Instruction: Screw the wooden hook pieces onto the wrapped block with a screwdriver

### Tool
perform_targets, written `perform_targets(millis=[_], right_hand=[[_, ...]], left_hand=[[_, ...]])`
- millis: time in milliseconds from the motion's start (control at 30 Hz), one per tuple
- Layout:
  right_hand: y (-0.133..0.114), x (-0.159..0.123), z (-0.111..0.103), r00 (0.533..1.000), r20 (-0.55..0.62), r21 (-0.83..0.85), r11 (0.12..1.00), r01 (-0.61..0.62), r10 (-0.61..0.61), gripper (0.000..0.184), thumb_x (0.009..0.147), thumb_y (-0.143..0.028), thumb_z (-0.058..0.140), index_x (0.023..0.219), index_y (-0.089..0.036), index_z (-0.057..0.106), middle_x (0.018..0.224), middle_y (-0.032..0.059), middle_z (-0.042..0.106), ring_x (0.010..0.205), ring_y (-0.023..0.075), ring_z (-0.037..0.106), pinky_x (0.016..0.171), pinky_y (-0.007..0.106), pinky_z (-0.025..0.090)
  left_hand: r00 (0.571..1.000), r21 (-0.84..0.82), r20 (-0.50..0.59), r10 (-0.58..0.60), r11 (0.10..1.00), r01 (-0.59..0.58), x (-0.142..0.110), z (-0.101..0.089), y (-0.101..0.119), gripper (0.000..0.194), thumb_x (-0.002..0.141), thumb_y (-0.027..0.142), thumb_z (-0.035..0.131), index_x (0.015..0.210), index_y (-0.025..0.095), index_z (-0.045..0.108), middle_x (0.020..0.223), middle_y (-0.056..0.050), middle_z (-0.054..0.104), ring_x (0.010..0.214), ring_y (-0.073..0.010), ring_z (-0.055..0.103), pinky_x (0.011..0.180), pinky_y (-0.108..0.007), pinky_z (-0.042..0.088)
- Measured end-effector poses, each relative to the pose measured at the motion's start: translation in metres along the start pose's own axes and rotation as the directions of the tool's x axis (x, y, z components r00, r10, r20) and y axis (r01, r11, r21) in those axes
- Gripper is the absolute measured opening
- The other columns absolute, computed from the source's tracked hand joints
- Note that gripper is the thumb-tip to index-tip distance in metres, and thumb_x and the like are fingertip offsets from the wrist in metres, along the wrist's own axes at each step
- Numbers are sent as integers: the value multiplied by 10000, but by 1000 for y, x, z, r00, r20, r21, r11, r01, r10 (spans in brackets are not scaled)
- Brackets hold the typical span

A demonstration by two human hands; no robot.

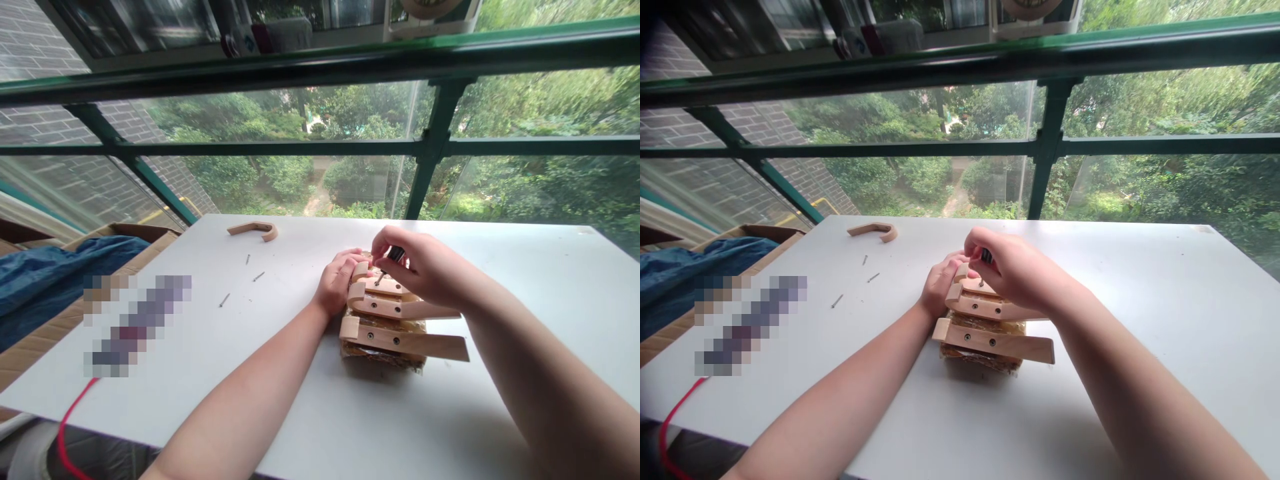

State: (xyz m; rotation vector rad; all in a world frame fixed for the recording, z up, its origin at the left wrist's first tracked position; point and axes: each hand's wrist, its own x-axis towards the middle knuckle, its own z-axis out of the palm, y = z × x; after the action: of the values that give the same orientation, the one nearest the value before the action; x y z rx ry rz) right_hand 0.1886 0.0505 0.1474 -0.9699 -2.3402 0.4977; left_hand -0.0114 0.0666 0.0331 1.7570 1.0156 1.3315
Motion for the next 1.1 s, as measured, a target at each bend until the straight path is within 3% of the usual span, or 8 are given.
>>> perform_targets(millis=[100,300,500,633,867,967,1100], right_hand=[[-3,-2,-3,998,52,-3,1000,23,-23,42,905,-224,544,946,-226,535,859,0,663,724,140,573,659,260,433],[-5,-7,-13,986,166,-20,1000,9,-6,236,840,-97,497,1025,-232,556,950,25,689,795,165,604,697,283,455],[1,-6,-19,991,129,-59,998,-13,21,173,884,-164,528,1018,-233,613,938,25,700,772,157,607,677,276,444],[0,-5,-19,996,88,-126,992,-19,30,82,881,-282,608,943,-230,621,815,3,667,681,140,567,619,265,409],[2,-2,-14,998,-38,-194,979,-63,57,322,842,-412,663,745,-229,416,592,-59,479,530,101,399,501,246,288],[6,-1,-12,995,-36,-171,980,-96,91,250,857,-361,636,774,-228,441,605,-57,510,528,98,418,516,240,310],[8,-2,-8,994,11,-67,991,-112,113,55,901,-277,557,932,-237,536,750,-18,634,644,132,551,596,249,399]], left_hand=[[1000,-9,-4,-1,1000,1,0,0,-2,520,1021,447,335,1023,146,759,1204,-121,712,1302,-265,548,1147,-406,400],[1000,9,0,4,1000,-4,0,-1,-2,516,1022,424,332,999,147,766,1216,-122,708,1309,-262,547,1160,-398,392],[1000,14,12,4,1000,-5,0,-1,-1,510,1023,381,327,893,170,773,1176,-92,725,1323,-239,534,1180,-396,384],[1000,7,16,10,1000,-10,-1,-1,0,516,1025,368,320,866,169,768,1162,-97,731,1335,-234,523,1188,-395,376],[1000,21,19,1,1000,-1,0,-2,2,505,1025,352,324,899,166,777,1175,-91,728,1335,-230,511,1185,-382,364],[1000,22,22,-5,1000,5,0,-2,3,511,1027,363,321,912,163,777,1148,-97,731,1341,-233,504,1177,-383,375],[999,24,33,0,1000,-1,0,-1,3,533,1030,381,309,892,155,771,1115,-107,739,1351,-242,497,1181,-393,373]])
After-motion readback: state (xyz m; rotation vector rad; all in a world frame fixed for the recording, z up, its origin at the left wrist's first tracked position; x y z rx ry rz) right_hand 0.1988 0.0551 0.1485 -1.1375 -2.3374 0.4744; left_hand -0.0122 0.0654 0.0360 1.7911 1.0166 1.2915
